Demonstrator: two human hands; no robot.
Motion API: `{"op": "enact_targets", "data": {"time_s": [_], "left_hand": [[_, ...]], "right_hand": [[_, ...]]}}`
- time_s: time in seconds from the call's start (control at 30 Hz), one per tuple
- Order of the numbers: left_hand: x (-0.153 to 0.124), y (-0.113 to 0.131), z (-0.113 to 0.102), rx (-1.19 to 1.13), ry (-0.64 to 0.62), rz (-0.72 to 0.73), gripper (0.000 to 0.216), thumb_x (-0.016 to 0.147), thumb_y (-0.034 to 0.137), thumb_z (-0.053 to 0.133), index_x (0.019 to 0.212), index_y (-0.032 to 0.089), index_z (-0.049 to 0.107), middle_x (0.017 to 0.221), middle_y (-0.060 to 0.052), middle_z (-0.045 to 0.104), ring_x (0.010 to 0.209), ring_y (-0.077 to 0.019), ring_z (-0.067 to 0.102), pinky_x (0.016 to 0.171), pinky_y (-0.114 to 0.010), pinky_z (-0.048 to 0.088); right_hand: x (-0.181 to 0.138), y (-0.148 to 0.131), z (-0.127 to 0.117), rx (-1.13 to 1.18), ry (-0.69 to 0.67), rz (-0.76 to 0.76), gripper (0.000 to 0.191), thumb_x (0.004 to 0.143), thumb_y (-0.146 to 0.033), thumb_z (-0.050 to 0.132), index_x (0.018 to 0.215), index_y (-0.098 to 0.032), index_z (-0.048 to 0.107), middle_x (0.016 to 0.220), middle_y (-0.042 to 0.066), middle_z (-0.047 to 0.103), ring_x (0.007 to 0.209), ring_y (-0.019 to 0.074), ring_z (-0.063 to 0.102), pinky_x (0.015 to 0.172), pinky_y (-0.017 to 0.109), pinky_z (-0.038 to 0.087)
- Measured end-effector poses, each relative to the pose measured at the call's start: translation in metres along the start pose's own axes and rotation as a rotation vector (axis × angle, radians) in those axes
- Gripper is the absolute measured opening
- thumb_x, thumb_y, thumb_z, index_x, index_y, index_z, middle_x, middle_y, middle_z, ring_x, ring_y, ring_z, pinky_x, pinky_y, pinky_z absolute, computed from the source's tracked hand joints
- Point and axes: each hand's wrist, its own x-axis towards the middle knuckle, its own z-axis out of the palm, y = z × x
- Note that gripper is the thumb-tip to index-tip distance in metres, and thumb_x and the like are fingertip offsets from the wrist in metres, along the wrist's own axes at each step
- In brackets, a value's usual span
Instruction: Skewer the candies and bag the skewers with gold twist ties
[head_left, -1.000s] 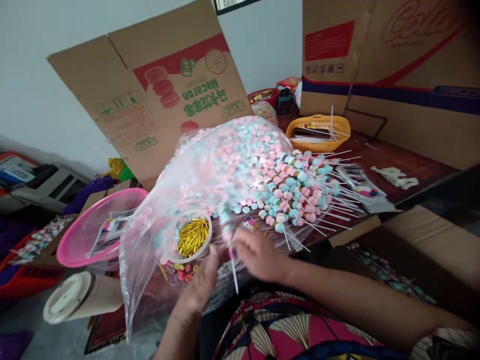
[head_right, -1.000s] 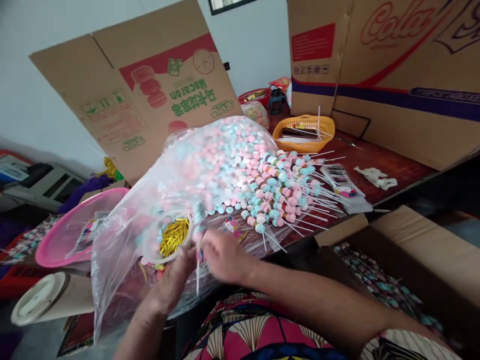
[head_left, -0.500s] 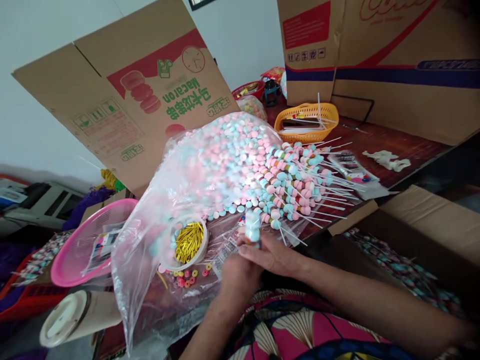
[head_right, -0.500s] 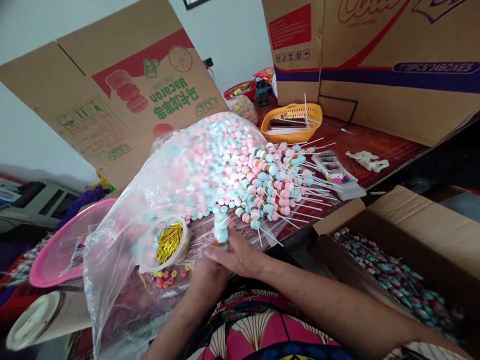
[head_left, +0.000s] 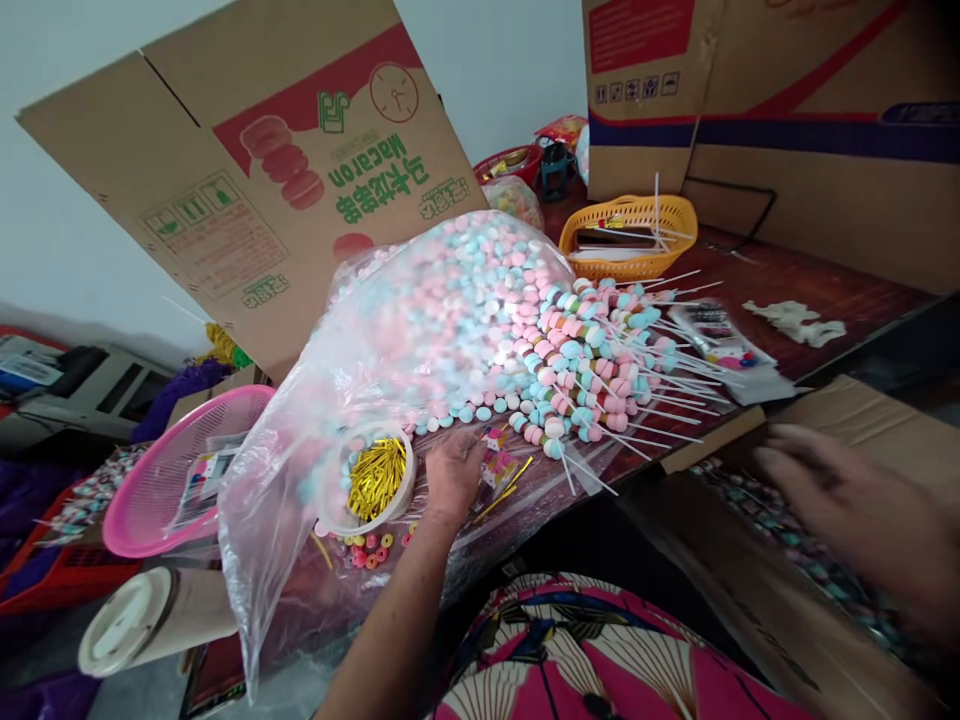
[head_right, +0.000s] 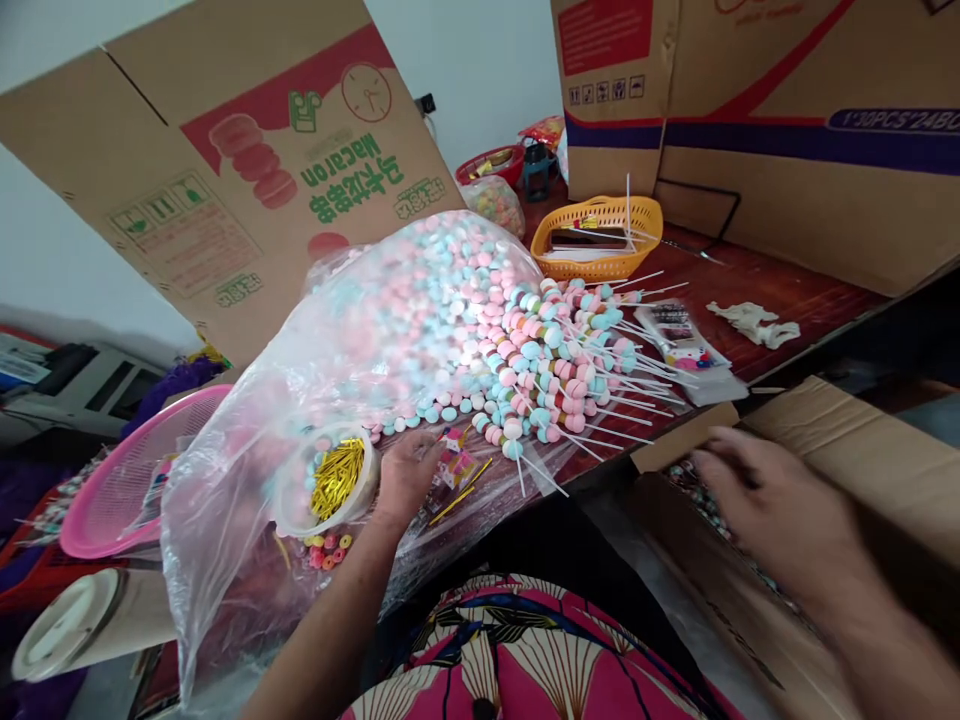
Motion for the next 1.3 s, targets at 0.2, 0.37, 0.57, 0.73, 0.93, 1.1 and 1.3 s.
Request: {"op": "enact_targets", "data": {"time_s": [0.2, 0.37, 0.57, 0.73, 0.93, 1.1, 1.3], "left_hand": [[-0.016, 0.014, -0.054, 0.035, 0.040, 0.351, 0.019, 0.085, 0.025, 0.053, 0.086, 0.029, 0.071, 0.101, -0.004, 0.072, 0.097, -0.0217, 0.063, 0.104, -0.047, 0.026], [-0.027, 0.002, -0.062, -0.070, 0.149, 0.350, 0.028, 0.079, 0.027, 0.057, 0.106, 0.026, 0.066, 0.106, -0.007, 0.070, 0.099, -0.0246, 0.062, 0.094, -0.042, 0.040], [-0.030, 0.023, -0.068, -0.311, -0.041, 0.296, 0.017, 0.080, 0.033, 0.059, 0.068, 0.024, 0.066, 0.069, -0.002, 0.068, 0.073, -0.0207, 0.062, 0.081, -0.035, 0.047], [-0.028, 0.033, -0.074, -0.230, -0.215, 0.352, 0.024, 0.082, 0.032, 0.055, 0.100, 0.025, 0.069, 0.098, -0.007, 0.070, 0.092, -0.0246, 0.063, 0.082, -0.036, 0.049], [-0.039, 0.036, -0.053, -0.040, 0.133, 0.358, 0.013, 0.079, 0.029, 0.059, 0.086, 0.019, 0.066, 0.084, -0.007, 0.070, 0.081, -0.0230, 0.064, 0.074, -0.036, 0.051], [-0.038, 0.040, -0.055, -0.232, -0.144, 0.280, 0.032, 0.089, 0.036, 0.046, 0.064, 0.018, 0.055, 0.058, 0.000, 0.060, 0.055, -0.0120, 0.055, 0.052, -0.021, 0.044], [-0.027, 0.032, -0.070, -0.203, -0.095, 0.274, 0.026, 0.083, 0.044, 0.053, 0.089, 0.020, 0.063, 0.089, -0.006, 0.069, 0.080, -0.0201, 0.062, 0.069, -0.030, 0.049]], "right_hand": [[0.057, -0.169, 0.097, 0.164, -0.203, -0.566, 0.021, 0.085, -0.026, 0.049, 0.100, -0.017, 0.061, 0.108, 0.014, 0.061, 0.108, 0.0276, 0.048, 0.091, 0.046, 0.036], [0.063, -0.206, 0.139, 0.352, -0.307, -0.613, 0.015, 0.083, -0.020, 0.045, 0.072, -0.017, 0.056, 0.074, 0.006, 0.058, 0.079, 0.0200, 0.049, 0.076, 0.038, 0.035], [0.063, -0.192, 0.109, 0.595, -0.424, -0.472, 0.010, 0.082, -0.027, 0.052, 0.082, -0.018, 0.055, 0.082, 0.005, 0.060, 0.081, 0.0179, 0.052, 0.075, 0.032, 0.037], [0.066, -0.182, 0.096, 0.557, -0.481, -0.455, 0.018, 0.084, -0.020, 0.045, 0.066, -0.019, 0.049, 0.064, 0.000, 0.055, 0.065, 0.0136, 0.048, 0.063, 0.026, 0.034], [0.062, -0.173, 0.096, 0.482, -0.489, -0.449, 0.032, 0.089, -0.030, 0.040, 0.059, -0.019, 0.038, 0.059, -0.001, 0.047, 0.061, 0.0126, 0.039, 0.063, 0.027, 0.031], [0.063, -0.169, 0.087, 0.614, -0.634, -0.268, 0.027, 0.084, -0.032, 0.050, 0.062, -0.019, 0.043, 0.062, -0.002, 0.048, 0.064, 0.0123, 0.043, 0.062, 0.024, 0.033], [0.066, -0.172, 0.086, 0.693, -0.702, -0.116, 0.019, 0.082, -0.024, 0.049, 0.064, -0.019, 0.044, 0.064, -0.002, 0.048, 0.063, 0.0112, 0.044, 0.058, 0.022, 0.032]]}}
